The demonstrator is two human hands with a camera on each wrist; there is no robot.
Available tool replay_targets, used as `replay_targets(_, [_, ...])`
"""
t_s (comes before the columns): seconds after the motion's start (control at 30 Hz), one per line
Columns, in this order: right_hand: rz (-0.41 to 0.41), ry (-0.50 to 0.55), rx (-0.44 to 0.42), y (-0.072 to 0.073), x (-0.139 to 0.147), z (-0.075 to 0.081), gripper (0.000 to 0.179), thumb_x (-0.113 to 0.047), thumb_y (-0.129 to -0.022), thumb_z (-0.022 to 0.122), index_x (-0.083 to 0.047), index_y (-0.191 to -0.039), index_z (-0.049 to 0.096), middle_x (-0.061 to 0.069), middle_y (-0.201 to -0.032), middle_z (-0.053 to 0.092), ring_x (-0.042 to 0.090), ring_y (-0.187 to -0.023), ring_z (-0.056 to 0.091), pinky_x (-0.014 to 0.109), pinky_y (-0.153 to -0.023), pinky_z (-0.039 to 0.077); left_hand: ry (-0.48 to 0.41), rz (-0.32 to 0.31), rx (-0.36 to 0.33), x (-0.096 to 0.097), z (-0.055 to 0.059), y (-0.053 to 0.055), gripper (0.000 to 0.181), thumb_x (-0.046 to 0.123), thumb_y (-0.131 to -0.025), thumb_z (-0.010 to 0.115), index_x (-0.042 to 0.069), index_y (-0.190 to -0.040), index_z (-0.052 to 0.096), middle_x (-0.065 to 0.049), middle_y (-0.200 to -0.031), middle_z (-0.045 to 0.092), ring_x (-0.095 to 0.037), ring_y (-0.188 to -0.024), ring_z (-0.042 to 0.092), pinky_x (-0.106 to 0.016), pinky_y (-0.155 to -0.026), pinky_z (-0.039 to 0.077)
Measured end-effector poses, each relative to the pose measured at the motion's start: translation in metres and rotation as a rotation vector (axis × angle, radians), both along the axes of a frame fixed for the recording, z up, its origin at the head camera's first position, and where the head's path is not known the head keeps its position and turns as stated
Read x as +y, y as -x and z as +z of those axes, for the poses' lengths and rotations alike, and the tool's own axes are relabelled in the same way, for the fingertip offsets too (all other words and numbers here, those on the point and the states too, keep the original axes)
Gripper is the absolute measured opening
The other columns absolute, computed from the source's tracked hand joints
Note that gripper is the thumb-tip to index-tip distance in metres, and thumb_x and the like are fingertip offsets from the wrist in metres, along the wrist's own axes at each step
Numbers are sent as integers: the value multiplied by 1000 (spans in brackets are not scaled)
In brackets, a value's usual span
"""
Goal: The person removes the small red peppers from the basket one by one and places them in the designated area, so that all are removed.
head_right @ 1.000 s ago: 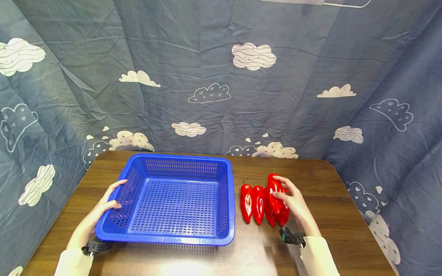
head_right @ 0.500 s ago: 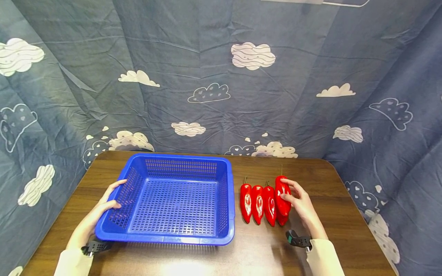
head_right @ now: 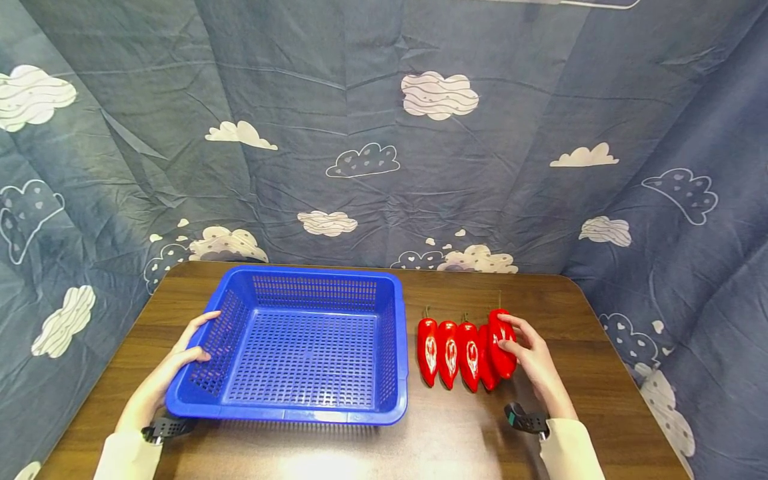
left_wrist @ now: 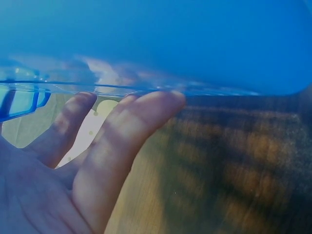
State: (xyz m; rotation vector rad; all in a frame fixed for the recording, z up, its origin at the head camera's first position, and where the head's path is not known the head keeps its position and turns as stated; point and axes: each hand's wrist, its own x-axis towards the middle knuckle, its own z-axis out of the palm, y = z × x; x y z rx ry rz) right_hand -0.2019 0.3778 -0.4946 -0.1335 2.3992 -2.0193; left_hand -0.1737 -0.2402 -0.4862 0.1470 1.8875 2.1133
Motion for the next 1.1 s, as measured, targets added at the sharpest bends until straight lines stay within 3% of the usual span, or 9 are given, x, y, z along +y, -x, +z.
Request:
replay_targets(0.17, [12, 19, 21, 6, 17, -20, 51, -18, -83, 60, -12, -131, 44, -1, -108, 56, 11, -86, 59, 32, -63, 51, 0, 1, -3, 0, 0, 0, 70, 1, -80, 37, 27, -141, 16, -21, -133, 15, -37, -105, 36, -48, -74, 42])
replay_targets(0.37, [-34, 7, -40, 13, 35, -44, 54, -25, -84, 61, -17, -134, 42, -2, -110, 54, 9, -88, 58, 32, -64, 51, 0, -7, 10, -1, -1, 0, 70, 0, -79, 37, 27, -141, 15, -22, -131, 16, -35, -103, 39, -48, -74, 42])
replay_targets(0.6, [-85, -39, -55, 12, 40, -50, 64, -40, -78, 64, -17, -134, 41, 1, -111, 49, 9, -88, 58, 31, -64, 51, -13, -13, 16, -1, -1, 0, 70, 0, -79, 36, 27, -141, 15, -22, -131, 16, -36, -103, 38, -49, -74, 42])
replay_targets(1.1, [-154, -76, -46, 8, 45, -58, 53, -25, -81, 64, -16, -131, 45, -4, -106, 51, 5, -84, 57, 27, -62, 50, -1, -5, 5, -1, 0, 0, 71, 0, -80, 37, 28, -141, 15, -22, -133, 16, -35, -104, 39, -48, -75, 42])
